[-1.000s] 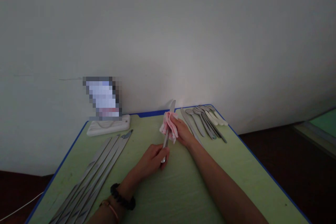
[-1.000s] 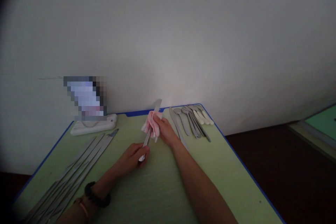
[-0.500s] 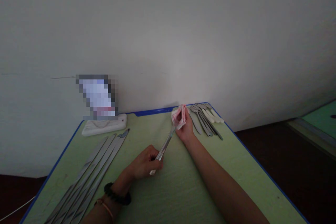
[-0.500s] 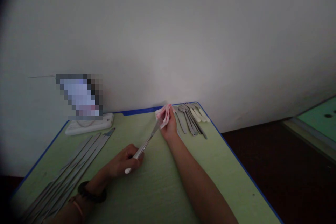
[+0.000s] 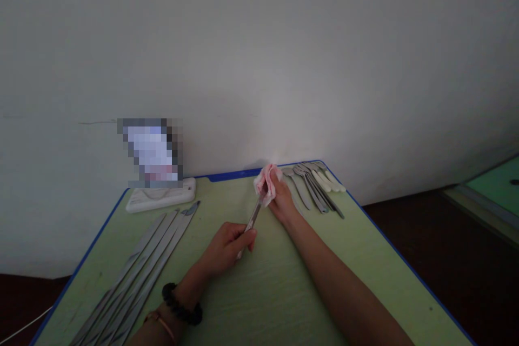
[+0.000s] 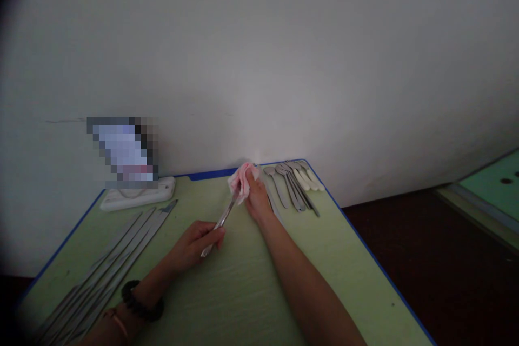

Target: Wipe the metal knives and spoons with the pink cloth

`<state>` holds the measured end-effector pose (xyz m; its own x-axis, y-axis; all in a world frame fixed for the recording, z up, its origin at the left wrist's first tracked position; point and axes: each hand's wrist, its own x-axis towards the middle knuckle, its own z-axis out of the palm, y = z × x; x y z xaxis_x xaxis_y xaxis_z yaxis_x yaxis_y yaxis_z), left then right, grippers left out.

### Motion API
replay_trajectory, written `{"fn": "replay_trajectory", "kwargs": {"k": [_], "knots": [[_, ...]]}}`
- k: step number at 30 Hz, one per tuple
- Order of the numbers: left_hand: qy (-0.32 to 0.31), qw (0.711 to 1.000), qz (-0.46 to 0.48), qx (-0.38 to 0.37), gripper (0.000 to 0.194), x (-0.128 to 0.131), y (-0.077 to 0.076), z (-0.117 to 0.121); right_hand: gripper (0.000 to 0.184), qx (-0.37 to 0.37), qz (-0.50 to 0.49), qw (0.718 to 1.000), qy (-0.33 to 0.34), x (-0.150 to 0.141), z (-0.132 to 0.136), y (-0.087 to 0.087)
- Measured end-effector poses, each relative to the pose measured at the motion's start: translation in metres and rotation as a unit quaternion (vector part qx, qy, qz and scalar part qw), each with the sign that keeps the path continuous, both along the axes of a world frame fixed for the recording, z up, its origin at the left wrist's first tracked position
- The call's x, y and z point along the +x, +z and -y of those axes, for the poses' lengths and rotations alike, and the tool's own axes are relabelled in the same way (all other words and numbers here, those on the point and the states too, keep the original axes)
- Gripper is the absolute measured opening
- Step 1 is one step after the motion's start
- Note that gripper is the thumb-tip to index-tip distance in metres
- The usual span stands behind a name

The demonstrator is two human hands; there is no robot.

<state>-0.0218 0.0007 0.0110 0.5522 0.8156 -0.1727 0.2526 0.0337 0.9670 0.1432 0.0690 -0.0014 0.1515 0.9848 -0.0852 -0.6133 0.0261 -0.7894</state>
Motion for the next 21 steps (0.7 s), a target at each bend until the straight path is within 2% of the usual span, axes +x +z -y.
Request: {"fn": "replay_trajectory", "kwargs": {"k": [4, 6, 8, 11, 14, 16, 19, 21], "knots": [[0.040, 0.999, -0.017, 0.008, 0.046, 0.004, -0.001, 0.001, 0.044, 0.003, 0.117, 0.987, 0.110, -0.005, 0.009, 0.000], [0.048, 0.999, -0.011, -0.006, 0.047, 0.004, -0.004, 0.000, 0.043, -0.001, 0.115, 0.983, 0.143, -0.007, 0.011, 0.001], [0.041, 0.998, 0.026, -0.026, 0.048, 0.003, -0.006, -0.002, 0.040, -0.014, 0.062, 0.989, 0.131, -0.009, 0.012, 0.003], [0.003, 0.987, 0.137, -0.089, 0.046, 0.002, -0.007, -0.005, 0.034, -0.026, -0.060, 0.994, 0.084, -0.009, 0.008, 0.006], [-0.029, 0.970, 0.194, -0.141, 0.041, 0.000, -0.008, -0.007, 0.025, -0.001, -0.169, 0.984, 0.060, -0.006, 0.004, 0.010], [-0.039, 0.967, 0.204, -0.145, 0.040, -0.001, -0.008, -0.008, 0.022, 0.025, -0.214, 0.975, 0.060, -0.004, 0.003, 0.011], [-0.016, 0.969, 0.211, -0.125, 0.042, 0.001, -0.009, -0.009, 0.026, 0.039, -0.216, 0.974, 0.062, -0.004, 0.003, 0.011], [0.015, 0.976, 0.193, -0.097, 0.044, 0.002, -0.009, -0.009, 0.030, 0.024, -0.166, 0.983, 0.074, -0.007, 0.005, 0.008]]}}
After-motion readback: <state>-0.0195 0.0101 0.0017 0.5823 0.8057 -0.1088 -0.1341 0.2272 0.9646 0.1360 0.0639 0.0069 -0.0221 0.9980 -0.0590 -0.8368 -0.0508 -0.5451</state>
